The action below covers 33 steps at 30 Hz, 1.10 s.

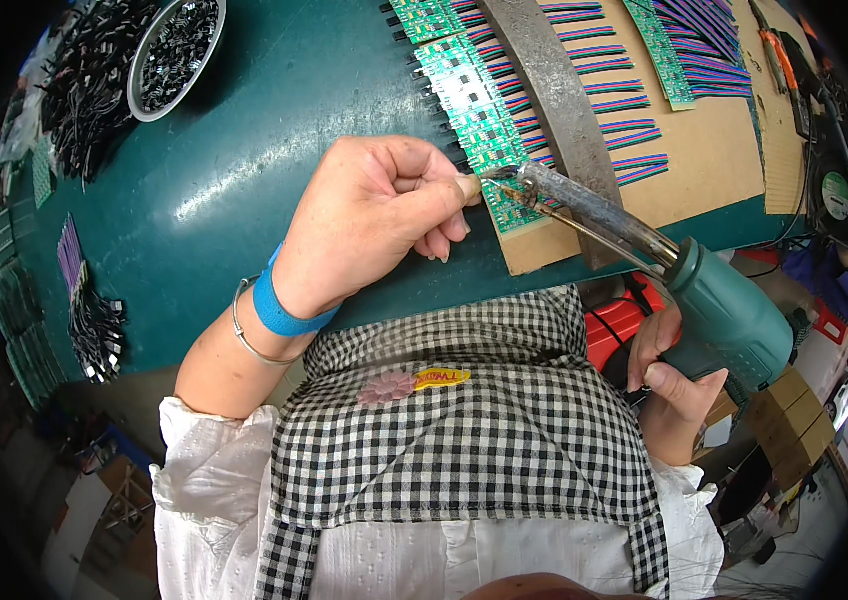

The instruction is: The person picks up wires from a small bowl, positions them onto circuit boards resting on a wooden jig, and solders the wires to the boards using a soldering gun.

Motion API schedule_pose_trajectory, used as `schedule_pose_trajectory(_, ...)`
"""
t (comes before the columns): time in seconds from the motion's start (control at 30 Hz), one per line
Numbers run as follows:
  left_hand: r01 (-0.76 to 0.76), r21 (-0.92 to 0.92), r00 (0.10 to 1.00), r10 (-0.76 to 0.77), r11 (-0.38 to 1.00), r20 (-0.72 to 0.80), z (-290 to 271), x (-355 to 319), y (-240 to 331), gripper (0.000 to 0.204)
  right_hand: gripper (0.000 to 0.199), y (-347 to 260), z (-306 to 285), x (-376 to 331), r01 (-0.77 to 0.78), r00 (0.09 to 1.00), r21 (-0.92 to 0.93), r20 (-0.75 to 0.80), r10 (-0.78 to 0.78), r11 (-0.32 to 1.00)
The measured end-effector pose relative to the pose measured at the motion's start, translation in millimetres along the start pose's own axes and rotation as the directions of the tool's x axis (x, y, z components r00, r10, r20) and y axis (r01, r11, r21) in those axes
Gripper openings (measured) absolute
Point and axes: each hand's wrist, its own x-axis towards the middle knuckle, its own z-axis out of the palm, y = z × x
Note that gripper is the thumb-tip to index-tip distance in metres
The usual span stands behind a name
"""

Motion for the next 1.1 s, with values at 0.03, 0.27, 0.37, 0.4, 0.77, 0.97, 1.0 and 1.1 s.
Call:
schedule_pose_trajectory(0.03,-0.001,0.001,1.0,0.001,1.0,-0.008,0.2,-0.4,-0.2,0.015,0.037,1.2,-6.2,-0.3,-0.001,1.0,0.0,0.002,0.001,1.0)
schedule_pose_trajectory(0.27,-0.003,-0.007,1.0,0.003,1.0,-0.027,1.2,-0.4,-0.1,0.014,0.056,-3.4,-16.5,-6.5,-0.087,0.989,-0.016,0.121,0.089,0.996)
schedule_pose_trajectory(0.37,-0.012,0.002,1.0,0.012,1.0,-0.024,1.2,-0.1,-0.3,0.014,0.054,-1.4,-14.1,-9.1,-0.068,0.993,-0.035,0.098,0.071,0.997)
schedule_pose_trajectory(0.4,-0.01,0.0,1.0,0.01,1.0,-0.026,1.2,-0.3,-0.2,0.014,0.054,-0.3,-13.2,-9.3,-0.046,0.995,-0.041,0.081,0.049,0.998)
schedule_pose_trajectory(0.77,-0.011,-0.008,1.0,0.011,1.0,-0.027,1.7,-0.9,-1.1,0.014,0.042,-1.4,-14.5,1.2,0.086,0.981,0.024,0.17,-0.089,0.996)
schedule_pose_trajectory(0.97,-0.007,-0.011,1.0,0.007,1.0,-0.023,1.7,0.7,-0.5,0.014,0.057,3.2,-15.7,3.9,0.133,0.975,0.085,0.17,-0.146,0.987)
schedule_pose_trajectory(1.0,-0.01,-0.012,1.0,0.009,1.0,-0.021,1.5,1.2,-0.3,0.014,0.057,2.6,-14.7,4.4,0.141,0.978,0.075,0.145,-0.151,0.987)
schedule_pose_trajectory(1.1,-0.015,-0.002,1.0,0.015,1.0,-0.027,0.5,2.0,-0.9,0.014,0.058,-0.5,-11.5,10.4,0.131,0.971,0.086,0.191,-0.146,0.988)
